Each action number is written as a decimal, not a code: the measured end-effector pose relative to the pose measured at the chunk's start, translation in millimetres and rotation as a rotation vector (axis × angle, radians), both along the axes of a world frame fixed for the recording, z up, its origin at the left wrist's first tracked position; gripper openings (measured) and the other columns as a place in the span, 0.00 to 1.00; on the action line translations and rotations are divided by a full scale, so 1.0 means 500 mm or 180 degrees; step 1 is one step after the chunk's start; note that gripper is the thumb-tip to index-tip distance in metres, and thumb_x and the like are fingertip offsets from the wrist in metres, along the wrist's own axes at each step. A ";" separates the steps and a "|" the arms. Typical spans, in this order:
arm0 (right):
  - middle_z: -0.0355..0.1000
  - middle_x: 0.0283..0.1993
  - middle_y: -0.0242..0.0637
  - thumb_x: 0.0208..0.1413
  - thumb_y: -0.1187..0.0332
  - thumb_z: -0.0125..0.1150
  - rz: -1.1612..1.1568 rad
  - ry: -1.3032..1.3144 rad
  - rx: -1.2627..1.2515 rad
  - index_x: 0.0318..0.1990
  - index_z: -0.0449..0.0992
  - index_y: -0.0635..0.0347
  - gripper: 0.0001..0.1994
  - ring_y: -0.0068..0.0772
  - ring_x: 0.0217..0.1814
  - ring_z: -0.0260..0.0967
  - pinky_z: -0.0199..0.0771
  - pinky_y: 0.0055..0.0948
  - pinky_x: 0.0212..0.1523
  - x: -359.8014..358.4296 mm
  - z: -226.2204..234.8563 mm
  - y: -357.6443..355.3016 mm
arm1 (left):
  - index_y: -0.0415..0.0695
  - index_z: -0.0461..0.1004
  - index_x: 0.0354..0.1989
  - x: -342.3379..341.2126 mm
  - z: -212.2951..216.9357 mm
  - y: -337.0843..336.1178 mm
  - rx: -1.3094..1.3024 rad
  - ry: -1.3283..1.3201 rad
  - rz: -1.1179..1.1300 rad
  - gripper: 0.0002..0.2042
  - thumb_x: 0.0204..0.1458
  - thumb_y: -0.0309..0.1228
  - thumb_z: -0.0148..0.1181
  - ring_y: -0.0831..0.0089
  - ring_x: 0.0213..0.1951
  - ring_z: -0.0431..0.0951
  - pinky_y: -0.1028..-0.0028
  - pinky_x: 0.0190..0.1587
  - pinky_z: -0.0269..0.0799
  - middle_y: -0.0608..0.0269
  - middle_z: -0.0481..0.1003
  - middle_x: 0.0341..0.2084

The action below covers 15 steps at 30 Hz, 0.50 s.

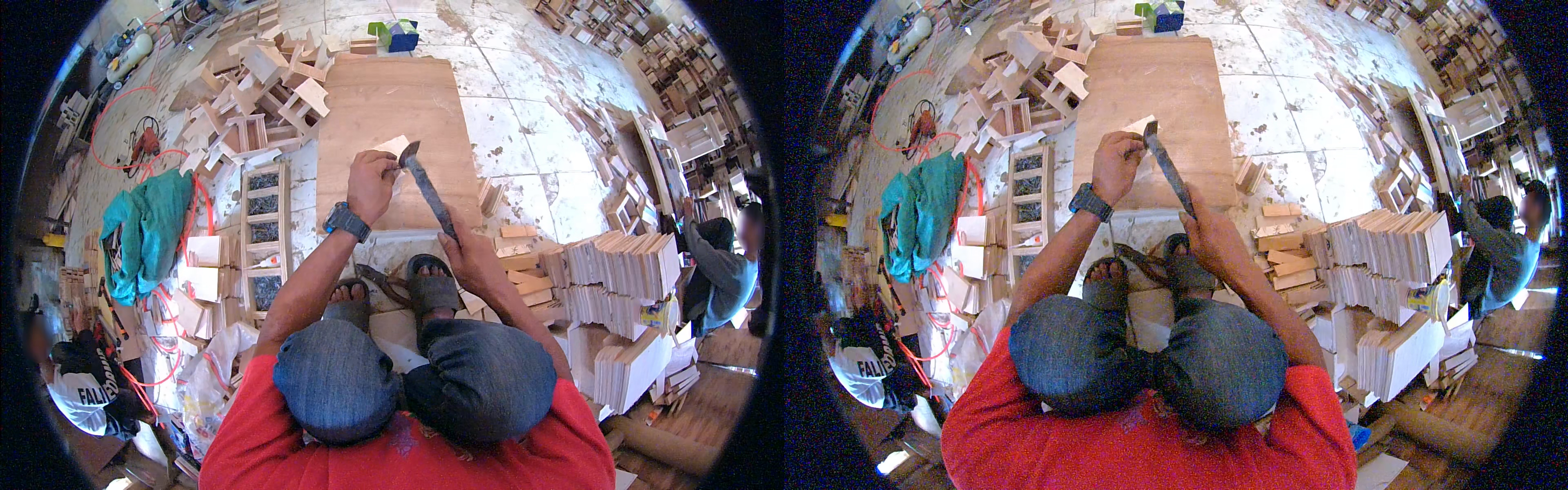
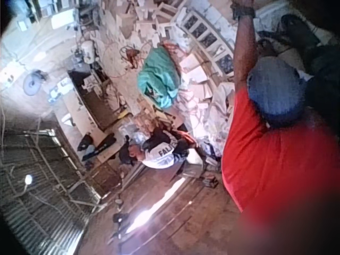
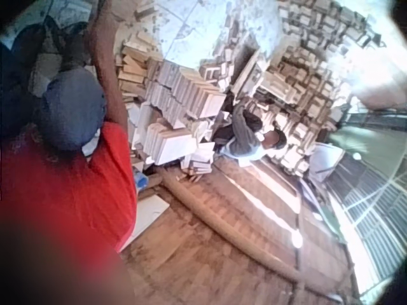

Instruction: The person assembles small wooden furniture pieces by hand, using a hammer to drive nails into the joints. They repeatedly pick up wooden parts, align them, and hammer nails to secure the structure.

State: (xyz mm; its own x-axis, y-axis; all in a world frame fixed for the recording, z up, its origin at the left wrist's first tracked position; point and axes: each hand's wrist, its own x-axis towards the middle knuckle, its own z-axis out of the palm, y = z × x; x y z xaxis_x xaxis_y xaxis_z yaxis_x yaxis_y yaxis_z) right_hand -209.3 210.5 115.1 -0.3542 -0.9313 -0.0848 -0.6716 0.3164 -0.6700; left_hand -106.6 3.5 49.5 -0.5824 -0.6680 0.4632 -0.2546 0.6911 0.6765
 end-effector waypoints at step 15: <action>0.71 0.36 0.64 0.61 0.67 0.49 -0.0082 0.0091 -0.0870 0.64 0.54 0.58 0.25 0.67 0.41 0.71 0.68 0.52 0.42 0.015 0.013 -0.014 | 0.49 0.55 0.64 0.025 0.027 0.006 0.0386 -0.0355 -0.0260 0.39 0.39 0.19 0.64 0.54 0.51 0.70 0.62 0.56 0.66 0.56 0.74 0.46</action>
